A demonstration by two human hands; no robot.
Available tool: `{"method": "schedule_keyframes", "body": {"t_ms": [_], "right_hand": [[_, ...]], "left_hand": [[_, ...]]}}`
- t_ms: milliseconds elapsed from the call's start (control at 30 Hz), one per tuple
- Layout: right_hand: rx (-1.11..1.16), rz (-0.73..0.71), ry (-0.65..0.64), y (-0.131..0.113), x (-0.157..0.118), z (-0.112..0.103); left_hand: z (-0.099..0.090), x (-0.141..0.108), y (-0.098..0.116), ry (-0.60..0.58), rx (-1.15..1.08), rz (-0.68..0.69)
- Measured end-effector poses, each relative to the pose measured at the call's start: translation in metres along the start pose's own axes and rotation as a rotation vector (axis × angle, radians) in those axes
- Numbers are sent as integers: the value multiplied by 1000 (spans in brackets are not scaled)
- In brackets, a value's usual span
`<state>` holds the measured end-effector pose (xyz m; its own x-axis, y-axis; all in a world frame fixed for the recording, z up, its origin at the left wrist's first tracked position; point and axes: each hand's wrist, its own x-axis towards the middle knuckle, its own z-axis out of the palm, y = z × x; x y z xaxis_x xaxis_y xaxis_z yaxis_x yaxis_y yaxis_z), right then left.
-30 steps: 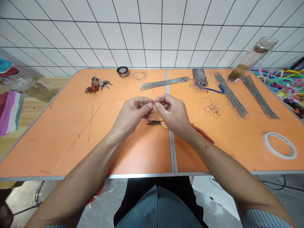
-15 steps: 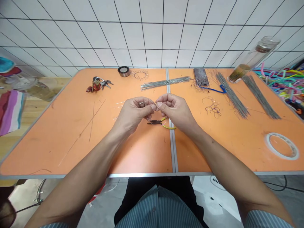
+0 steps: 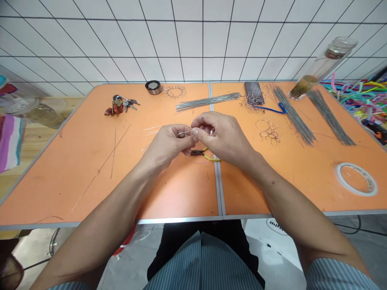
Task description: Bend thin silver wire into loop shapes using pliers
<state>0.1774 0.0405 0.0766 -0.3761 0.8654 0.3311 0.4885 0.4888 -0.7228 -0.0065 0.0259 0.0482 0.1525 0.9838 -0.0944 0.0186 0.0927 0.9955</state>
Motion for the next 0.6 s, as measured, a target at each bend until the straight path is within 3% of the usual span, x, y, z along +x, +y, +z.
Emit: {"method": "schedule_keyframes", "body": {"t_ms": [200,333,600], "right_hand": [[-15,37,-44,-2,-1,-1],[90,108,-77,-2,-1,-6],[282,285,-205,19,5,-17]], "left_hand": [[-1,0,-2,-27,3,8],[-2,1,-1,-20,-60,-54],[-4,1,2,-70,-111,-52]]}}
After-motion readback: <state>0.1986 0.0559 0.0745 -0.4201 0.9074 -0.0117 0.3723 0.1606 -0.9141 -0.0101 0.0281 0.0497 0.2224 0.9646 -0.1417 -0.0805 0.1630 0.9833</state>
